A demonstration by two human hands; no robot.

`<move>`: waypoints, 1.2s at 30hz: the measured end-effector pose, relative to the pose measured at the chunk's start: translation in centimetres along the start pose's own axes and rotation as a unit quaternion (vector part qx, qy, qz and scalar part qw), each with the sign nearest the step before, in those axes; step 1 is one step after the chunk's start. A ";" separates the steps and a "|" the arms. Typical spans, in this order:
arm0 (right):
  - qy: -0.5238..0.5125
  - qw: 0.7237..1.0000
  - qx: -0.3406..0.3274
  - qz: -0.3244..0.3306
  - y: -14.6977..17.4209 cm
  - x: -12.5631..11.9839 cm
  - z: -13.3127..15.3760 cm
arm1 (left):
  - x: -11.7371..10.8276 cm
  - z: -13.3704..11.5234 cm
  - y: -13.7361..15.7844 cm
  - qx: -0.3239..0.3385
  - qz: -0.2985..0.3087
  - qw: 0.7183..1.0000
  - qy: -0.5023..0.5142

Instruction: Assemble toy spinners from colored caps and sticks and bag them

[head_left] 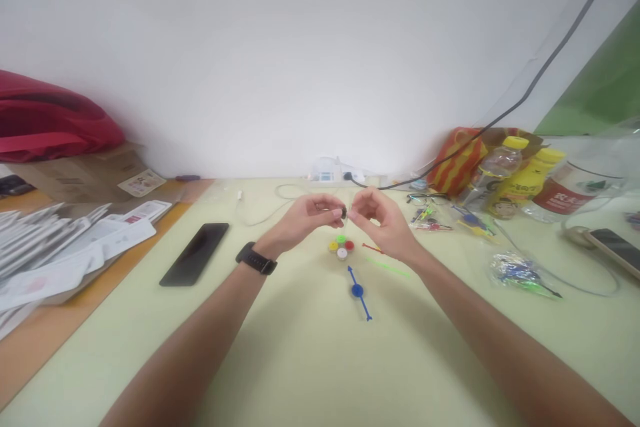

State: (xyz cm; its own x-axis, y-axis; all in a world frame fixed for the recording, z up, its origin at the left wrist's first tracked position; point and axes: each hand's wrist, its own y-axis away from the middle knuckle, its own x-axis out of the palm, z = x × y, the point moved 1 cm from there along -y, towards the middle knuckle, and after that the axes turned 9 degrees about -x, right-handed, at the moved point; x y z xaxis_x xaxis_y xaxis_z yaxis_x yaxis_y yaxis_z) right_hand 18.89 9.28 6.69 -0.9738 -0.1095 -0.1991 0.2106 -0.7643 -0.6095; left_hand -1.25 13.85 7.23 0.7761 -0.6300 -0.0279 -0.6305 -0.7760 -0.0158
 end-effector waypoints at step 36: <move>-0.054 0.998 0.036 -0.007 0.1 -1.1 -0.9 | -0.6 0.3 -0.2 -0.004 -0.036 0.999 0.009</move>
State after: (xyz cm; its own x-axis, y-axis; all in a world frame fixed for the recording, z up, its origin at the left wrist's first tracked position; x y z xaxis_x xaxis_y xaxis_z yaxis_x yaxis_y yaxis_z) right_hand 20.09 9.95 6.15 -0.9808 -0.1645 -0.1046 0.1949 -0.8095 -0.5538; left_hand -1.60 14.38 6.99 0.8191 -0.5736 -0.0097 -0.5737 -0.8190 -0.0097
